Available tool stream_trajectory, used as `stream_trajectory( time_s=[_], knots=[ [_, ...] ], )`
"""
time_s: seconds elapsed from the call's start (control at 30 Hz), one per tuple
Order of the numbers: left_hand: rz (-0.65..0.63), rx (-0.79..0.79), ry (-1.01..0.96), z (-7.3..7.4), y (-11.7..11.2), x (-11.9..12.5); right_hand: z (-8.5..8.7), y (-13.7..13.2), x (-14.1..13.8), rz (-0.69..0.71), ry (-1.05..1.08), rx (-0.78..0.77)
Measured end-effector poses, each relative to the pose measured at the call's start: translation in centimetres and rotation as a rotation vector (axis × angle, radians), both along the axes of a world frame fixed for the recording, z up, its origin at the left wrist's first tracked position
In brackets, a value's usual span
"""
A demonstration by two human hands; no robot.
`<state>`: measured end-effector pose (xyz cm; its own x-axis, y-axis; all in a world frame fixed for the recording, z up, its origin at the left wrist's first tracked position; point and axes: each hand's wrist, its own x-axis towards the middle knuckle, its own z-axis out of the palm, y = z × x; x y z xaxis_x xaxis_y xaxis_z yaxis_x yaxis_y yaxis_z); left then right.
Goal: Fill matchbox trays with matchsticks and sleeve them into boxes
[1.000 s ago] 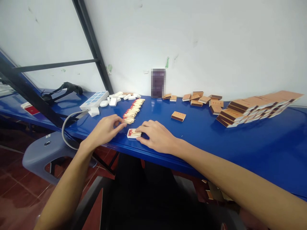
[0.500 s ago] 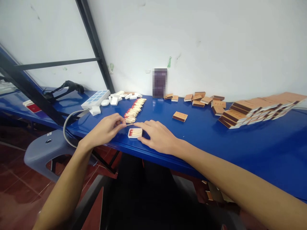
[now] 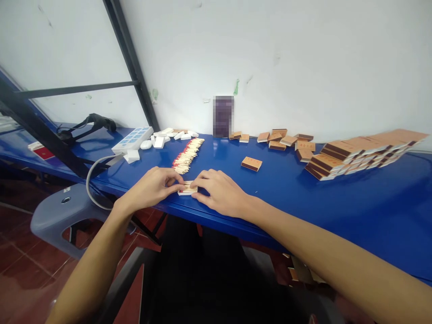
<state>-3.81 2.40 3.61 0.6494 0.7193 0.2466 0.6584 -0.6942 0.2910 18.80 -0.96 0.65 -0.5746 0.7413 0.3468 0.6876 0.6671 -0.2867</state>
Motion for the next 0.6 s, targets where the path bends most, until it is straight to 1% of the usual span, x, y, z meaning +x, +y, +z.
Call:
stream_trajectory(
  time_s=[0.03,0.1,0.17,0.2,0.3,0.4,0.6],
  knots=[
    [0.015,-0.002,-0.023,0.0,0.2,-0.2,0.0,0.0,0.0,0.003,-0.004,-0.002],
    [0.097,0.014,-0.072,-0.1,0.8,-0.9,0.1,0.0,0.0,-0.001,-0.014,-0.005],
    [0.196,0.037,-0.099,-0.5,1.6,-1.5,0.2,0.0,-0.1,-0.009,-0.021,-0.01],
    [0.221,0.043,-0.097,-0.8,2.1,-1.8,0.2,0.0,-0.1,-0.013,-0.022,-0.011],
    [0.212,0.057,-0.07,-1.7,3.1,-2.1,0.1,0.0,-0.1,-0.029,-0.014,-0.004],
    [0.181,0.103,-0.04,-2.3,3.5,-1.9,0.0,0.0,-0.1,-0.042,-0.011,0.003],
    [0.176,0.127,-0.002,-2.6,3.5,-1.7,-0.1,0.0,-0.2,-0.041,-0.015,0.001]
  ],
)
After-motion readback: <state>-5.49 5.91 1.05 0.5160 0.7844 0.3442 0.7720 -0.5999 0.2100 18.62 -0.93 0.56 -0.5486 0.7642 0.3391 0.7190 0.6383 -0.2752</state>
